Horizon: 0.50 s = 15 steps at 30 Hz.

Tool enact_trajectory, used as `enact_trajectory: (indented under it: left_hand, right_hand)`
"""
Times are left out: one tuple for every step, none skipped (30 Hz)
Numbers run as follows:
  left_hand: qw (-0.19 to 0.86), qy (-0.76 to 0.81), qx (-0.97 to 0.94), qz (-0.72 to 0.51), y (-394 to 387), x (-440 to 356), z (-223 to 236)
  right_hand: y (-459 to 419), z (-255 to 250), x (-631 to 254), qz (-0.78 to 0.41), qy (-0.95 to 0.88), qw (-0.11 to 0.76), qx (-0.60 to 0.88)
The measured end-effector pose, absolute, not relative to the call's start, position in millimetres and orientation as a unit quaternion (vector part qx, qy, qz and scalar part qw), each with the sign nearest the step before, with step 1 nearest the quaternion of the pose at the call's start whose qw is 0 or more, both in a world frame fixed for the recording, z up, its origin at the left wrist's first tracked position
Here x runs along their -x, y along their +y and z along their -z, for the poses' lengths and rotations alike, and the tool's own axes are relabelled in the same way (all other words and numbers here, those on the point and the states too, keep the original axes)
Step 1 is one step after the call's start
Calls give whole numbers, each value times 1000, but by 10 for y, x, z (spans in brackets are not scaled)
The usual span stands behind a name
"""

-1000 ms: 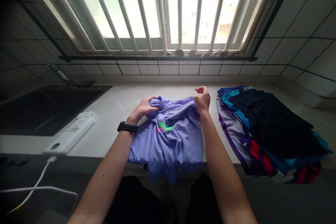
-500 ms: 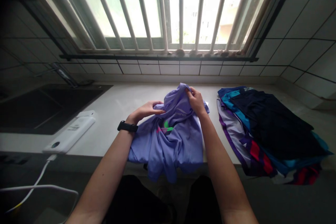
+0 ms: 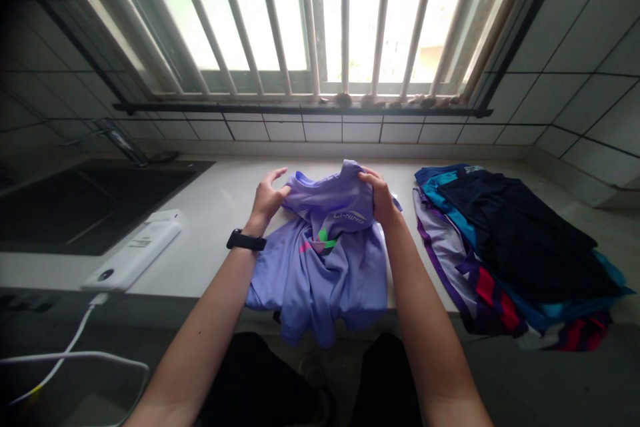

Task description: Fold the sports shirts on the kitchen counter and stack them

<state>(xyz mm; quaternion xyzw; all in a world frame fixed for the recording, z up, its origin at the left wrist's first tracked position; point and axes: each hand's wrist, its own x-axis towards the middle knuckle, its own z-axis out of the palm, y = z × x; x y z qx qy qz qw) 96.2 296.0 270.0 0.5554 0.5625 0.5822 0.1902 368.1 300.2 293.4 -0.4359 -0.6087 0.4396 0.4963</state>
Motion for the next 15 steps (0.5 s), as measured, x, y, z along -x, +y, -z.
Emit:
enact_trajectory:
  left_hand:
    - [211,546,-585,-561,2935,-984,-2712]
    - [237,533,-612,-534,2913,-1008,-2717]
    - [265,523,-635,-503,2894,-1033,-2714]
    - [291,516,-655,-470,2880,-1055,-2703]
    - [312,511,-671,-437,2873,-1072,-2687]
    - [326,507,-684,-410,2871,-1083,-2668]
    - [333,505,-695,-389,2874,-1086,-2649]
    - [334,504,-702,-376,2879,-1082,-2633]
    - [332,504,-707,-369,2886,-1072,-2622]
    - [330,507,-707,-367,2892,-1059,-2617]
    - [329,511,-704,-366,2896,-1044,-2618]
    - [329,516,-699,-369,2897,-1031,-2622]
    - [329,522,-691,-376,2895,-1021,-2628]
    - [332,525,-682,-387,2890,-1015,-2635]
    - [339,525,-672,-397,2884,-1013,-2640]
  right_hand:
    - [2978,-2941,-3680,-454,-611,482,434]
    - [2960,-2945,-3680,-468,-611,475,426]
    - [2947,-2949,-3681,-482,-608,476,414]
    - [2938,-2953,-3682,-494,-605,481,398]
    - [2931,-2956,-3683,-503,-602,489,382]
    - [2926,-2961,-3684,-508,-601,496,367]
    - [2922,-2966,-3686,-509,-603,503,353]
    - [2918,-2972,-3689,-509,-606,509,339]
    - [2913,-2978,-3694,-509,-612,512,322]
    - [2906,-2984,-3701,-511,-620,511,306]
    - [2897,-2990,-3710,-514,-626,508,294]
    - [2887,-2995,-3721,-517,-631,500,290]
    - [2876,-3001,-3731,-521,-635,490,292]
    - [2864,-3007,-3740,-524,-638,479,298]
    - [2853,-3014,-3747,-525,-640,472,304]
